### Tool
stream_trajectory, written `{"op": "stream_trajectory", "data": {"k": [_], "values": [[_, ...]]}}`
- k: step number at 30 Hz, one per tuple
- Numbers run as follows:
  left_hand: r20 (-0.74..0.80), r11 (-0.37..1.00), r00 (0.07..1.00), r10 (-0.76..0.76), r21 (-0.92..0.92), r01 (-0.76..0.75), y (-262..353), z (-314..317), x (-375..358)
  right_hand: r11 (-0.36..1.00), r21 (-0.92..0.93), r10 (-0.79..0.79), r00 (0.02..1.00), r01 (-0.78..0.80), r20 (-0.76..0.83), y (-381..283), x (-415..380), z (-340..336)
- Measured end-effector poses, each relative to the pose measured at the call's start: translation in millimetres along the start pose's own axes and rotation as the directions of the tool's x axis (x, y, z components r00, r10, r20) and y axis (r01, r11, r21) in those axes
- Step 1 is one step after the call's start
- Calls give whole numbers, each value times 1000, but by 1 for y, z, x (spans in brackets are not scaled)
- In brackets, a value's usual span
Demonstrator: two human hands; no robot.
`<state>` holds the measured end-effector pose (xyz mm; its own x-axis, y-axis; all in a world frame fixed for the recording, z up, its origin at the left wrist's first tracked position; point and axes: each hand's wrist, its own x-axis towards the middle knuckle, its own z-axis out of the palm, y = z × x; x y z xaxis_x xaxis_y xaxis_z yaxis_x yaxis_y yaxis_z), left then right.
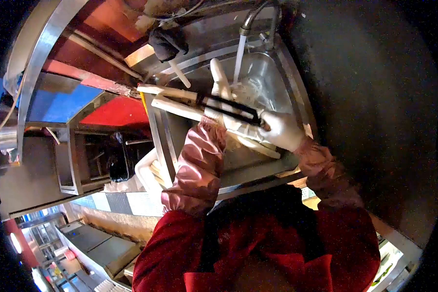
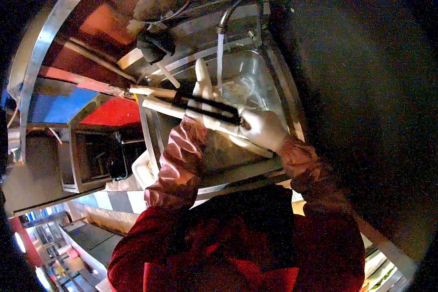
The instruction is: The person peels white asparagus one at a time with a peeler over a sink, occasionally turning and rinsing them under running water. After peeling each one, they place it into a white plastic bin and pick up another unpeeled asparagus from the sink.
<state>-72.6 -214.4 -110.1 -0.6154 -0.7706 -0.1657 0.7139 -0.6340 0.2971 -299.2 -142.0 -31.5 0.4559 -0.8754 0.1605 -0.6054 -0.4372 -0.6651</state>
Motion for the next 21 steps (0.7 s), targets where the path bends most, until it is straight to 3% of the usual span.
{"op": "stream_trajectory", "data": {"k": [1,2,3,4,5,7,8,9,10,11,12,14,15,16,17,18,20,21], "values": [[132,994,985,-113,12,112,4,1,1,990,-88,-110,994,109,-7,-1,2,1],[-290,985,956,37,171,14,-3,1,-4,990,-84,-112,994,111,-1,2,6,2],[-128,994,986,-112,-14,111,7,-46,1,988,-85,-127,991,131,51,8,13,5],[61,955,972,-228,-179,236,15,-32,-1,974,-186,-115,989,130,90,16,18,8],[173,971,981,-83,-207,118,-10,-17,-4,949,-285,-102,987,135,128,25,22,11],[-79,982,992,101,-155,-112,-27,60,-22,961,-273,55,996,-32,76,14,33,-10],[-418,982,898,139,-57,-179,-26,102,-30,947,-283,175,982,-150,65,9,35,-15],[-307,989,942,134,-26,-149,-21,74,-31,938,-247,261,965,-243,42,10,36,-16],[-307,987,940,145,-28,-161,-16,65,-33,940,-250,250,967,-231,48,14,35,-8],[-234,991,967,95,-67,-114,-13,55,-35,982,77,173,984,-170,-37,22,28,9],[-158,993,987,41,-102,-58,-12,53,-38,919,390,130,981,-65,-143,23,21,19],[-144,987,989,19,-154,-42,-9,43,-37,986,150,71,997,-73,20,-6,7,5],[-181,990,982,-54,-140,29,0,42,-34,1000,-6,27,995,-26,100,-12,0,5],[-218,987,968,-126,-128,100,4,41,-32,996,-33,-81,991,84,106,-10,-3,15],[-250,978,948,-196,-120,170,0,40,-36,975,-80,-209,978,207,-13,-9,-2,21],[-294,990,945,-143,-42,137,-5,42,-40,975,-83,-209,978,207,-18,-7,0,25],[-273,964,926,-260,-131,231,2,32,-37,975,-73,-215,971,208,-106,-3,5,29],[-271,994,963,12,-101,-40,-16,33,-42,979,-53,-203,965,197,-167,-15,8,18]]}}
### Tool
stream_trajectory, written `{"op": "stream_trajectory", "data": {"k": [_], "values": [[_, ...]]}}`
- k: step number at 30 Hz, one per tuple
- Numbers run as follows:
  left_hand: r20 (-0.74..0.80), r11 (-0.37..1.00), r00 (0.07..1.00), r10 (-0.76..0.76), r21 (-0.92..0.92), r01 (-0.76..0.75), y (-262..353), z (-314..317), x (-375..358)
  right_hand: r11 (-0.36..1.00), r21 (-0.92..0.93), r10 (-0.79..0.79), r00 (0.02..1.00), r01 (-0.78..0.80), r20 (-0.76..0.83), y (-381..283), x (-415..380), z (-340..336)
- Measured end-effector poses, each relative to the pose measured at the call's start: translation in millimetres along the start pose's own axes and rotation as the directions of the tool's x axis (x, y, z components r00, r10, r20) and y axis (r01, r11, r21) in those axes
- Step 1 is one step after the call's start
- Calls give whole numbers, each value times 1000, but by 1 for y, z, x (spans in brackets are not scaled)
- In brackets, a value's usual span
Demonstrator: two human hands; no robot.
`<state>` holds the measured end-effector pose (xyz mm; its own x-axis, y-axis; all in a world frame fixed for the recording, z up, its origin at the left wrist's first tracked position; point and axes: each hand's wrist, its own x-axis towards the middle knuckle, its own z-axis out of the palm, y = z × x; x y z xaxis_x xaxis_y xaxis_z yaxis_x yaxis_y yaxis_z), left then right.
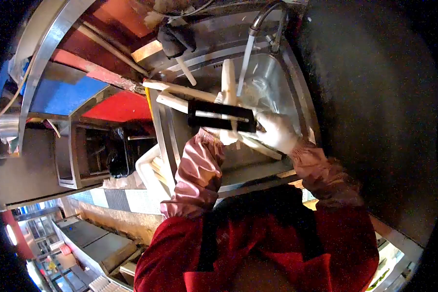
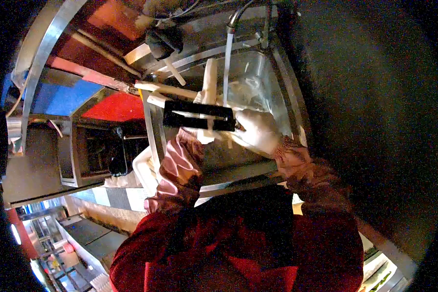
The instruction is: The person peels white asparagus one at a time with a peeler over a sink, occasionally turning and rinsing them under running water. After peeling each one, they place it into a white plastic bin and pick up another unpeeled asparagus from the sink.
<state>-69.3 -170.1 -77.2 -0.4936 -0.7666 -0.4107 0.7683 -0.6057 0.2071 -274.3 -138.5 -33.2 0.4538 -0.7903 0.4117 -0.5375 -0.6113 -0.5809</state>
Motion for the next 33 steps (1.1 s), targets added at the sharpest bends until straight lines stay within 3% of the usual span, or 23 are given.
{"op": "stream_trajectory", "data": {"k": [1,3,4,6,8,9,10,11,14,15,17,18,19,22,23,24,25,27,28,29,31,32,33], "values": [[41,962,963,268,-63,-265,-17,-2,-5,999,5,39,997,-39,-72,1,2,3],[158,943,987,-9,-328,61,-6,-12,-6,984,-87,155,987,-158,-36,10,5,6],[75,981,993,95,-177,-80,-13,20,-20,984,-87,152,988,-154,-38,18,4,12],[112,997,991,70,-51,-64,-13,34,-34,879,105,459,885,-465,83,31,0,21],[171,999,984,43,-3,-43,-14,25,-38,860,140,476,870,-491,125,8,8,4],[95,993,991,91,62,-97,-20,36,-44,839,172,491,854,-517,170,-2,10,-4],[19,981,990,141,129,-143,-25,39,-48,907,-16,415,890,-420,187,-4,8,-5],[176,987,981,84,122,-107,-24,20,-48,961,104,247,965,-256,93,-4,3,4],[288,998,957,23,43,-37,-25,17,-55,993,-80,99,986,-88,137,2,4,8],[288,999,957,19,43,-33,-27,15,-57,992,-81,103,986,-92,135,16,0,20],[99,992,993,58,103,-68,-29,11,-63,965,-246,111,990,-87,87,56,-9,43],[-18,979,997,81,191,-76,-31,27,-71,920,-334,282,938,-205,201,73,-7,42],[9,979,997,77,189,-77,-32,22,-74,842,-299,524,814,-449,251,83,9,40],[46,854,982,181,488,-181,-29,16,-82,784,-155,618,780,-602,98,98,22,34],[27,771,978,209,611,-181,-27,9,-82,734,-92,677,713,-673,184,99,23,31],[103,813,969,224,528,-244,-30,7,-81,672,-39,719,638,-740,277,95,24,24],[97,817,969,228,523,-245,-32,7,-79,673,-44,717,636,-739,286,78,26,20],[79,650,938,338,701,-293,-36,9,-75,770,54,617,763,-636,192,38,22,20],[9,628,932,363,736,-252,-37,7,-73,810,-104,579,761,-577,293,35,17,22],[4,634,930,367,731,-253,-35,1,-69,886,-220,459,841,-409,288,26,12,26],[30,716,988,155,686,-133,-25,-10,-63,947,-226,288,911,-227,295,17,-7,40],[-5,850,997,74,524,-60,-24,-10,-63,977,-171,171,948,-128,268,21,-15,48],[2,748,1000,-22,663,15,-16,-20,-63,979,-168,159,947,-115,279,36,-22,60]]}}
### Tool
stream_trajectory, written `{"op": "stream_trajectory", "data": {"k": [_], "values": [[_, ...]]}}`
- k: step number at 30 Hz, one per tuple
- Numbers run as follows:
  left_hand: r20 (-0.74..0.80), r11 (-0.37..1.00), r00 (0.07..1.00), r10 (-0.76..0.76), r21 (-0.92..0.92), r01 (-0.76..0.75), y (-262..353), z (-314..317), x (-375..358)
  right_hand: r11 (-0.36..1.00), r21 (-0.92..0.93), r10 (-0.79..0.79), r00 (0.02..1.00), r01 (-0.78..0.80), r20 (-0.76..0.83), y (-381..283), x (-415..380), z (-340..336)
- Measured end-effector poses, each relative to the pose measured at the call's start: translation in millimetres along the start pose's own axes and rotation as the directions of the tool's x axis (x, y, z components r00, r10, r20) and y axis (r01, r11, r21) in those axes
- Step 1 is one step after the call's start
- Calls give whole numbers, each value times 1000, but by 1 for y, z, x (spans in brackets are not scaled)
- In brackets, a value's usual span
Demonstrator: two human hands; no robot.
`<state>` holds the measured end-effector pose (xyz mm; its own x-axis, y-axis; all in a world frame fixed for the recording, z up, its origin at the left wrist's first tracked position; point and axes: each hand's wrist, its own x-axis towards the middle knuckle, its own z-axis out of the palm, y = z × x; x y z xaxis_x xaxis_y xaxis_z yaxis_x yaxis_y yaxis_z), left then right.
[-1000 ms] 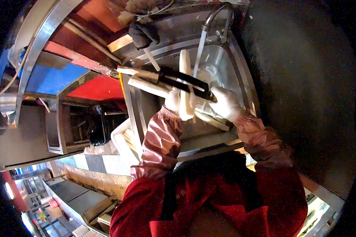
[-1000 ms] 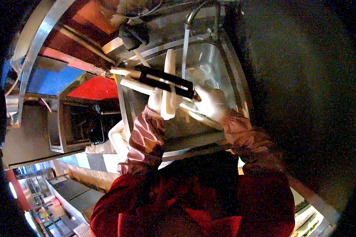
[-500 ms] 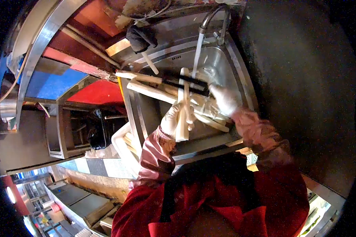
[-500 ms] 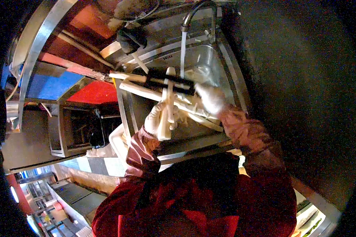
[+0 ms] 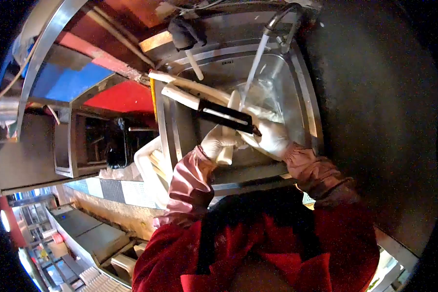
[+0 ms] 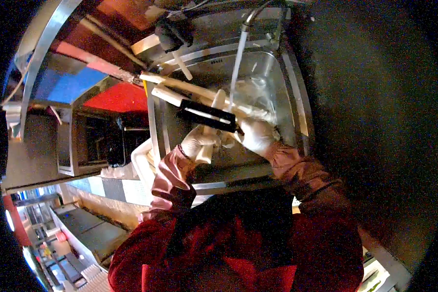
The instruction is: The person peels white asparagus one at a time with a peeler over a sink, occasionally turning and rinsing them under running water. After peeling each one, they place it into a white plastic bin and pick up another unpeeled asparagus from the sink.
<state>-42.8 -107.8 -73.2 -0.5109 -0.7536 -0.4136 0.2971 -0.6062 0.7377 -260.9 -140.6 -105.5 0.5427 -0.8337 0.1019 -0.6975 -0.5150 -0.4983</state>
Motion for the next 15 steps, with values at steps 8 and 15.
{"op": "stream_trajectory", "data": {"k": [8,15], "values": [[-491,36,833,255,866,499,-26,-4,-64,585,565,485,809,-582,331,47,35,-46],[-777,716,369,510,621,320,-122,-98,-207,275,681,403,725,-678,559,5,39,-60]]}}
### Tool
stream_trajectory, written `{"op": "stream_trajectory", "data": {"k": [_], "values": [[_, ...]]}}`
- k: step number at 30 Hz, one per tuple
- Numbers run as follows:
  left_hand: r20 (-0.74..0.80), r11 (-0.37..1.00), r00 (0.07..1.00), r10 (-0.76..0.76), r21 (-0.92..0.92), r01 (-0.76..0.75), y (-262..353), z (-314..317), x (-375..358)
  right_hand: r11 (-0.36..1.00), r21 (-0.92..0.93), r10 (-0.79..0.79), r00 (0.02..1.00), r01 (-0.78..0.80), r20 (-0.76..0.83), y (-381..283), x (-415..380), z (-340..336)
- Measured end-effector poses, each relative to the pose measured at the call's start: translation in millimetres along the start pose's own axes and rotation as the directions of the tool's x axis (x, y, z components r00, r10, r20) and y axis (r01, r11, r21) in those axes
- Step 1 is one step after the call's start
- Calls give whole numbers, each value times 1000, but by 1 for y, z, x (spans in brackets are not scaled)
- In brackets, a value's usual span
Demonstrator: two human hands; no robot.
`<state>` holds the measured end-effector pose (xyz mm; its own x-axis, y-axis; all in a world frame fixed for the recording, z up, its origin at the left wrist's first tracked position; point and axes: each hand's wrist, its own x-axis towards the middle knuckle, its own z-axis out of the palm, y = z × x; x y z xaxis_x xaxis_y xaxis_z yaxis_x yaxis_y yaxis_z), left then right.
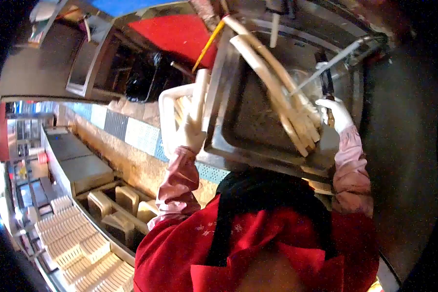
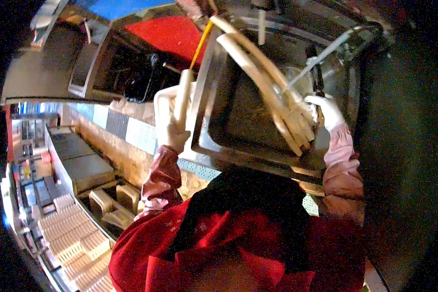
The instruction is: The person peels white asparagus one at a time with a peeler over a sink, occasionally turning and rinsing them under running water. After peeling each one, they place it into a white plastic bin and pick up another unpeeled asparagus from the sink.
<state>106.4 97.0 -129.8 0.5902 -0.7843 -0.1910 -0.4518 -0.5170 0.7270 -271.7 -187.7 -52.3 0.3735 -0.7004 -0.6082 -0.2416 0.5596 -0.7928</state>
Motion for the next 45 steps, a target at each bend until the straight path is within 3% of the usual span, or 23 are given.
{"op": "stream_trajectory", "data": {"k": [2,3,5,8,10,11,12,13,16,18,20,21,23,27,30,33,35,37,38,41,43,44,45], "values": [[-58,904,918,-393,-210,373,-9,-27,-13,999,45,-12,998,15,-66,11,-10,23],[24,729,778,-628,-334,598,-50,-30,-8,999,54,1,1000,-1,8,45,8,9],[41,582,636,-771,-362,728,-82,-28,-8,994,-8,108,990,-108,94,60,-3,13],[257,542,550,-795,-108,834,-185,-12,22,985,-78,151,989,-151,-7,70,-22,26],[-186,900,937,-296,274,339,-232,2,41,986,-57,154,986,-158,-68,74,-29,27],[-264,919,960,-93,348,185,-209,4,55,986,-53,154,983,-160,-104,72,-34,28],[-329,891,937,115,451,50,-185,5,69,988,-10,151,984,-153,-98,80,-32,18],[-362,916,923,126,399,31,-93,-18,78,989,15,151,983,-150,-106,86,-32,11],[-253,840,809,531,286,-462,106,-2,92,992,-9,119,977,-122,-177,84,-44,12],[91,629,661,745,233,-742,173,45,113,992,29,126,971,-123,-205,78,-56,18],[566,367,608,557,489,-791,190,123,149,990,55,135,972,-126,-193,79,-64,18],[543,96,439,715,546,-832,166,165,165,992,44,124,975,-118,-183,87,-63,14],[712,-11,472,521,558,-830,151,223,195,988,105,125,980,-109,-155,95,-68,14],[826,118,557,93,546,-829,178,215,185,988,110,123,979,-106,-160,96,-79,28],[804,125,587,-92,594,-795,207,181,155,968,240,-30,988,67,-155,90,-77,38],[756,63,611,-234,639,-767,239,138,115,934,353,4,991,44,-133,81,-71,65],[805,94,452,-384,521,-848,258,107,103,930,361,-28,990,76,-136,80,-70,104],[945,184,326,-27,325,-928,79,118,227,969,243,59,996,-42,-63,109,-45,130],[900,34,375,-220,391,-920,148,98,174,957,285,76,996,-59,-48,109,-50,135],[949,-118,239,-205,219,-969,222,68,135,920,393,-32,996,-5,87,86,-69,112],[987,-44,138,-80,135,-990,257,60,132,875,483,-53,998,26,41,60,-87,87],[976,395,218,1,200,-897,256,66,141,866,495,-72,997,69,-12,51,-91,76],[952,760,295,81,132,-636,253,72,151,862,477,-158,985,170,-66,56,-89,65]]}}
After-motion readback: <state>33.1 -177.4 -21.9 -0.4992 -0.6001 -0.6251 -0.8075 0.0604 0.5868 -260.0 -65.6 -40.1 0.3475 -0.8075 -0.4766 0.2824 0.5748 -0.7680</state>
